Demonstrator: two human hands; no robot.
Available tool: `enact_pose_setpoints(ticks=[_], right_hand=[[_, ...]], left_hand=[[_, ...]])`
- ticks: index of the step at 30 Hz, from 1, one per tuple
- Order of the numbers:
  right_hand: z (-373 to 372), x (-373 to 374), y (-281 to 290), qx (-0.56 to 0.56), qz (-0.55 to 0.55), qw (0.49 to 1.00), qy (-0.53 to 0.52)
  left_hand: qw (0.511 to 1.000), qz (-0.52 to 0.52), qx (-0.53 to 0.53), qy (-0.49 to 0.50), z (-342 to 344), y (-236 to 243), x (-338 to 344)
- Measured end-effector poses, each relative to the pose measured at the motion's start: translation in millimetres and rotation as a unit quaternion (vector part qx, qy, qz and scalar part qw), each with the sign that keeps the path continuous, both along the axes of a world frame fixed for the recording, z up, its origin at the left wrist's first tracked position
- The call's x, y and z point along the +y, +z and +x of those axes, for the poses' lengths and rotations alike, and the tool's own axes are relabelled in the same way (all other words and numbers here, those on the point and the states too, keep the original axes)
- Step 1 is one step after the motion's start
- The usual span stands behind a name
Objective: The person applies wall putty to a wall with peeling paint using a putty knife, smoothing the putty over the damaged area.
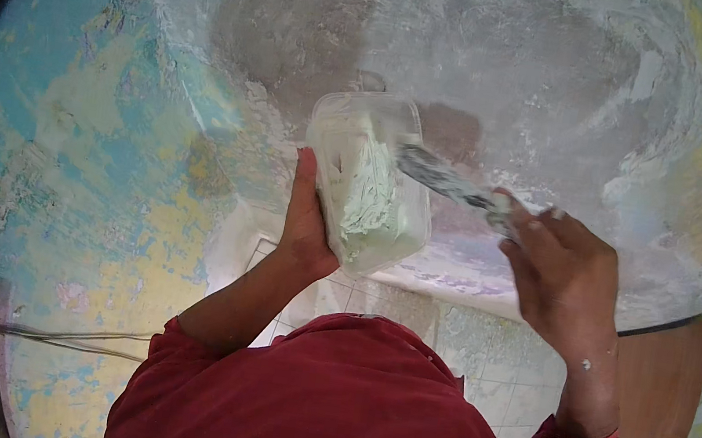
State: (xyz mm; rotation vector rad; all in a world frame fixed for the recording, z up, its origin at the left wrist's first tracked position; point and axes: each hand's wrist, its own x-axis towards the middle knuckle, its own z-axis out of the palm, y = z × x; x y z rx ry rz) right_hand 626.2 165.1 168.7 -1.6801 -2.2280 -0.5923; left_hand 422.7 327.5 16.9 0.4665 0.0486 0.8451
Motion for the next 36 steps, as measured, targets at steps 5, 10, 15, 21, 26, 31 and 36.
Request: enact_pose_setpoints(ticks=[5, 10, 15, 21, 26, 31, 36], right_hand=[[-22.2, 15.6, -17.3, -0.068, -0.063, 0.995, -0.023], [-37.5, 12.3, -34.4, -0.074, -0.177, 0.98, -0.051], [-34.1, 13.8, -59.1, -0.01, -0.224, 0.975, 0.008], [-53.3, 14.9, -83.5, -0.026, -0.29, 0.957, -0.002], [-64.3, 30.1, -90.7, 0.005, -0.306, 0.951, 0.043], [-83.2, 46.2, -89.4, 0.005, -0.362, 0.93, 0.061], [-97.5, 56.7, -98.6, 0.011, -0.396, 0.912, 0.106]], left_hand=[[0.996, -0.017, 0.072, 0.044, -3.6, -7.0, -10.7], [0.992, -0.067, 0.069, 0.077, -11.5, -27.6, -10.5], [0.987, -0.067, 0.103, 0.107, -17.2, -36.6, -24.3], [0.971, -0.117, 0.151, 0.144, -26.1, -75.0, -36.0], [0.963, -0.095, 0.166, 0.187, -48.5, -82.0, -48.2], [0.949, -0.126, 0.167, 0.234, -70.9, -82.9, -56.8], [0.94, -0.131, 0.17, 0.266, -97.3, -95.2, -65.0]])
